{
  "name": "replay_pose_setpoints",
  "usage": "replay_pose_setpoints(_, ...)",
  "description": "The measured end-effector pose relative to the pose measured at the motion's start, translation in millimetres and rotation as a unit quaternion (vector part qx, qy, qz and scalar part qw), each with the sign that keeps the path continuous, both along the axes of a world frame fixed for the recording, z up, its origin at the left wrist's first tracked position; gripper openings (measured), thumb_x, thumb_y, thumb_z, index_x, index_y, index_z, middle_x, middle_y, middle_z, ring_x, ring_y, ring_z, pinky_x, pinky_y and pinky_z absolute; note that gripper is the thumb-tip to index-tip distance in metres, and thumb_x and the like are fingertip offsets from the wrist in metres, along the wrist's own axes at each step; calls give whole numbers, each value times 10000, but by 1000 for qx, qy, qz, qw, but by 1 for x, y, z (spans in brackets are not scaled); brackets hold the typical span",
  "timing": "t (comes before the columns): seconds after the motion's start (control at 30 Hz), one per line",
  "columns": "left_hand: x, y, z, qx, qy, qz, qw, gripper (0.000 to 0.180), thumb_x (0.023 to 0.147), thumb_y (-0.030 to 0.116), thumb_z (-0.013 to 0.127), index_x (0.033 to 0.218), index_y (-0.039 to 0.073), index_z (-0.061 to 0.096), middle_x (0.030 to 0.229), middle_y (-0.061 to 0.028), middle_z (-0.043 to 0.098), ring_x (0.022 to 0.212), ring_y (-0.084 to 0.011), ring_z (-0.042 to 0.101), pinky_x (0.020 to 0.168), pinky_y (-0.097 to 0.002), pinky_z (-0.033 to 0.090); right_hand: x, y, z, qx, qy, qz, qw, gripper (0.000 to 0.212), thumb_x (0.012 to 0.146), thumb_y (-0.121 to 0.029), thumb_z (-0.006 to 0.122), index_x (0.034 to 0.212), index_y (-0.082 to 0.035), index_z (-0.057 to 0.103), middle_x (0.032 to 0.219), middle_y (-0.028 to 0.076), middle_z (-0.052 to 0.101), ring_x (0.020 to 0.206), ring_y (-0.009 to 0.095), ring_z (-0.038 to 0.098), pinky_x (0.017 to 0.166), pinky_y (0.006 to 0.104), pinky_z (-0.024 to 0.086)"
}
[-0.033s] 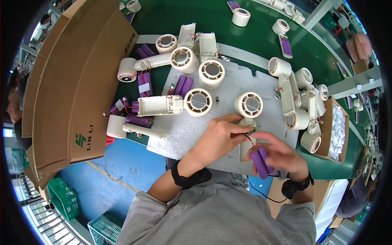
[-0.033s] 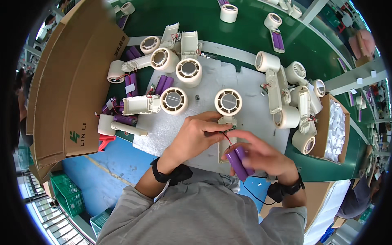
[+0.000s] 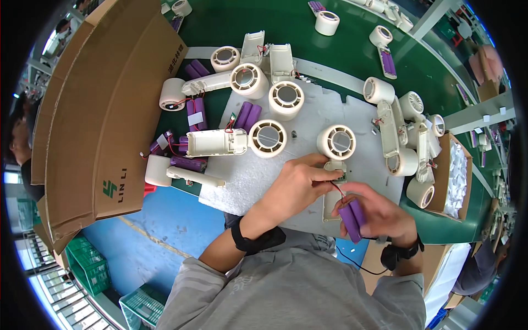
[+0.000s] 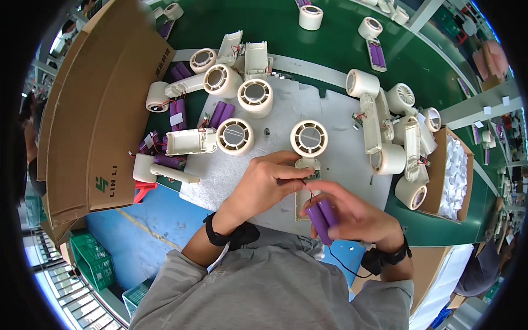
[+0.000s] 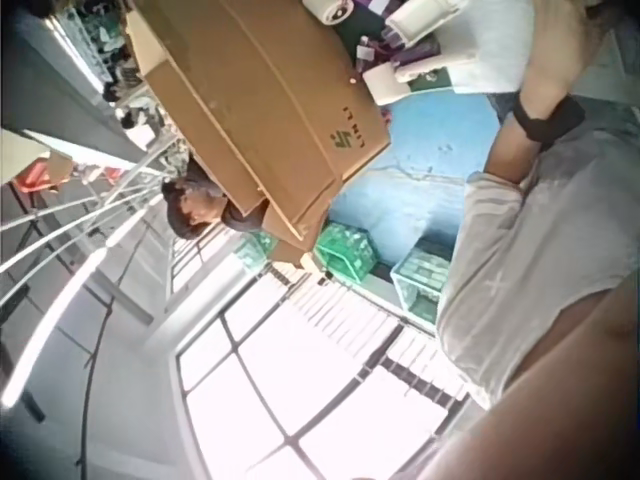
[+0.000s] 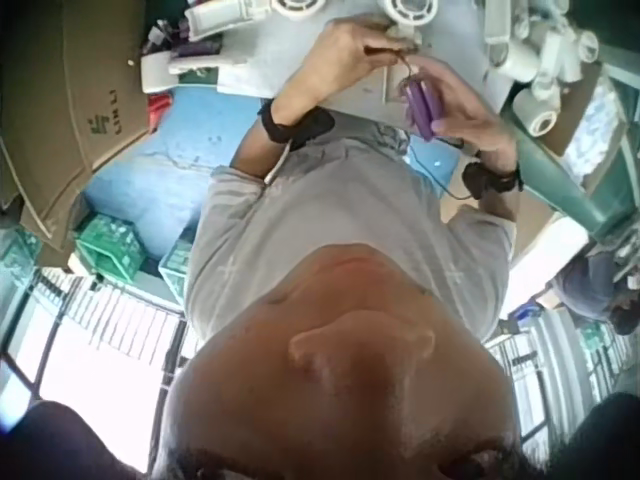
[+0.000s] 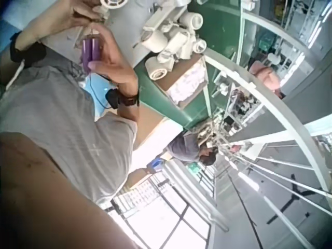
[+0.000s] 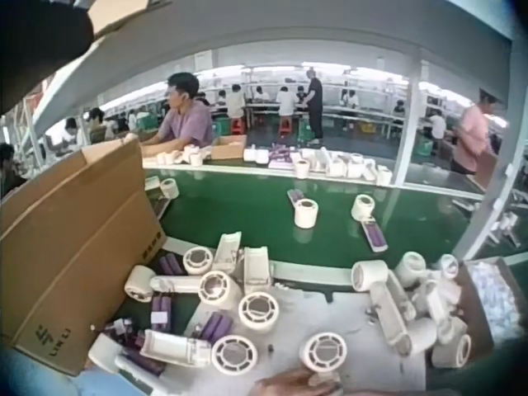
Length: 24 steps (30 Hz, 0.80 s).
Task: The person assembles mini portable fans by connecting battery wires to circuit boards, inserting the batteries and circuit boards into the fan housings, and placing the assembled components onto the table.
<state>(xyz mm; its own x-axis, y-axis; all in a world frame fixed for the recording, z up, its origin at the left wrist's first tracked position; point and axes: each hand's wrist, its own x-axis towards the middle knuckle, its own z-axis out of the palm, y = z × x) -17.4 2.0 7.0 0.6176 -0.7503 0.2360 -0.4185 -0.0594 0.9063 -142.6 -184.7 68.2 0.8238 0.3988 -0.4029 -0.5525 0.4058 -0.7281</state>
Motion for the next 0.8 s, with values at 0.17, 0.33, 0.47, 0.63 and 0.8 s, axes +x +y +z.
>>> replay_pose_setpoints(0.17, -3, 0, 4, 28, -22, -1, 999, 322, 711, 16, 770, 1024, 82, 733, 1057, -137, 671, 805, -253, 696, 681, -329, 565, -6, -4, -6, -62, -94, 44, 993, 840, 762, -29, 741, 1446, -85, 257, 1200, 155, 506, 948, 244, 618, 833, 383, 511)
replay_pose_setpoints(0.33, -8, -2, 5, 38, -29, 13, 999, 315, 716, 26, 768, 1025, 66, 728, 1012, -139, 664, 780, -252, 683, 654, -336, 553, -11, -6, -7, -225, -142, 59, 962, 815, 662, -54, 801, 1372, -75, 403, 1171, 137, 523, 1032, 275, 581, 892, 391, 487)
replay_pose_setpoints(0.47, -10, -4, 9, 44, -32, 23, 998, 304, 721, 30, 765, 1021, 58, 725, 974, -139, 658, 731, -258, 671, 629, -337, 533, -11, -2, -8, -398, -313, 16, 862, 745, 581, -65, 831, 1261, -65, 527, 1139, 128, 555, 1054, 307, 569, 902, 391, 479)
replay_pose_setpoints(0.63, -3, -2, 16, 96, -35, 18, 995, 310, 696, 9, 790, 998, 60, 740, 999, -155, 693, 739, -229, 700, 627, -286, 536, -11, 5, -18, -423, -299, -29, 855, 686, 552, -85, 846, 1186, -57, 584, 1168, 130, 570, 1073, 320, 554, 914, 401, 466)
replay_pose_setpoints(0.8, 1, -2, 9, 67, -3, 28, 997, 294, 706, 13, 788, 993, 62, 744, 1004, -155, 703, 757, -215, 705, 626, -273, 529, -7, 10, -26, -505, -355, -51, 785, 707, 553, -85, 852, 1203, -41, 577, 1202, 130, 568, 1089, 323, 538, 917, 410, 460)
